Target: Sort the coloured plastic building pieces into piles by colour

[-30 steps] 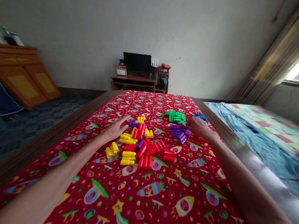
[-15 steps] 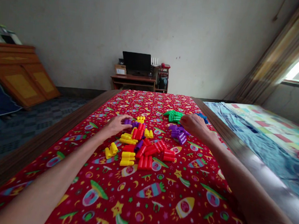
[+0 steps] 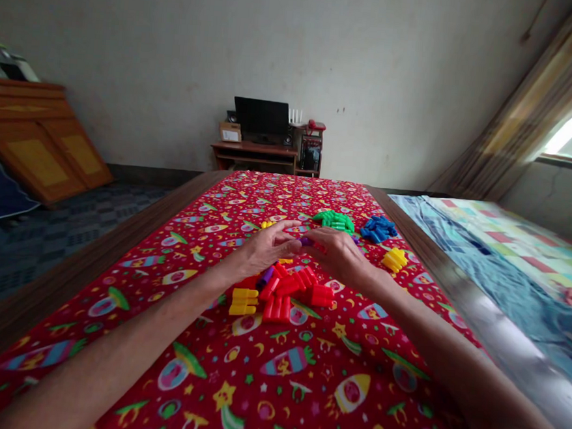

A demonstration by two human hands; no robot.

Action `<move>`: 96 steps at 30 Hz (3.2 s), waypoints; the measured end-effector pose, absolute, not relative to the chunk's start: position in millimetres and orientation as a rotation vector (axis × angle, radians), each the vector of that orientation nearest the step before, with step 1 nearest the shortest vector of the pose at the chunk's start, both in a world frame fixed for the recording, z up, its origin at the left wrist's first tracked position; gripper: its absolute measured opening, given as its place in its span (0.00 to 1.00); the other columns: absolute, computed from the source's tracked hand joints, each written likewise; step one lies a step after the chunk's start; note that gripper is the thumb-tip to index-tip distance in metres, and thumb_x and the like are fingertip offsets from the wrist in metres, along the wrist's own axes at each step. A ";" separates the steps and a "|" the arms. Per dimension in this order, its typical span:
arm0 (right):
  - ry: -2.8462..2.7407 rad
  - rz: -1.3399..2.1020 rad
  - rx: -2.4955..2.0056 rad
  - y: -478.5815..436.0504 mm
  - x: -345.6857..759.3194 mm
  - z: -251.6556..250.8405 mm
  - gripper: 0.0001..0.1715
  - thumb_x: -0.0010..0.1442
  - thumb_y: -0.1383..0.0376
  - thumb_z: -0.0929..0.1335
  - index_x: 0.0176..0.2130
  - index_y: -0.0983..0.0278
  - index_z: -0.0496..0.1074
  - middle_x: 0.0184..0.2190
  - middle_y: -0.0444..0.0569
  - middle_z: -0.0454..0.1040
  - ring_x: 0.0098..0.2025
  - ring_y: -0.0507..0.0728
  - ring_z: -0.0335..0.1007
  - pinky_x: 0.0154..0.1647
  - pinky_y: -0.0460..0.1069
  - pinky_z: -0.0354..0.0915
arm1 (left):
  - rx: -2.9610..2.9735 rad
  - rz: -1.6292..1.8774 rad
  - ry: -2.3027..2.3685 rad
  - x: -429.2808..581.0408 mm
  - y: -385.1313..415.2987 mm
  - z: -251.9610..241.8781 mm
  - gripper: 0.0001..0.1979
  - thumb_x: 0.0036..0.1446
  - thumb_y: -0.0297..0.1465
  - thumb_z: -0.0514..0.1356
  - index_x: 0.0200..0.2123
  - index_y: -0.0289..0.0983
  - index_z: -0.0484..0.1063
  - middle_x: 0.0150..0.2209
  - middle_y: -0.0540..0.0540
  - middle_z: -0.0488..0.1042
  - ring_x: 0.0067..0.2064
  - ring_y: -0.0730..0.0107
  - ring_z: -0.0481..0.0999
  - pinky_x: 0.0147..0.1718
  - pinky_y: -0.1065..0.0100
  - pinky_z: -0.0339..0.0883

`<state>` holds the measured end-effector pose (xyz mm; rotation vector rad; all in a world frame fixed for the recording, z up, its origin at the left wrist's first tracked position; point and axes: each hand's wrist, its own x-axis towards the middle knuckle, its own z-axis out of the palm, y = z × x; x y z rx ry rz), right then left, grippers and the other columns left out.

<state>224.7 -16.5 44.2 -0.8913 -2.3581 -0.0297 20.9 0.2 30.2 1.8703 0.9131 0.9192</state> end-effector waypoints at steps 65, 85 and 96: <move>-2.288 0.280 -1.031 -17.6 232.9 59.4 0.19 0.64 0.60 0.64 0.50 0.66 0.74 0.32 0.49 0.76 0.29 0.50 0.64 0.32 0.46 0.56 | 1.929 1.158 0.881 13.3 5.4 35.6 0.19 0.47 0.39 0.67 0.41 0.37 0.71 0.39 0.45 0.79 0.41 0.64 0.79 0.43 0.61 0.74; -2.497 0.019 -1.533 -11.3 256.0 66.3 0.14 0.62 0.69 0.63 0.31 0.65 0.76 0.25 0.46 0.70 0.25 0.48 0.54 0.26 0.48 0.46 | 2.858 0.198 1.420 -15.9 8.1 20.5 0.12 0.53 0.26 0.60 0.42 0.39 0.76 0.46 0.41 0.77 0.50 0.56 0.73 0.51 0.59 0.63; -2.561 -0.042 -1.329 -24.2 233.8 64.6 0.16 0.64 0.69 0.61 0.28 0.66 0.72 0.22 0.44 0.66 0.23 0.48 0.48 0.27 0.49 0.43 | 2.822 0.415 1.175 -45.7 30.5 34.2 0.08 0.55 0.36 0.59 0.35 0.41 0.74 0.36 0.47 0.77 0.40 0.63 0.74 0.45 0.65 0.64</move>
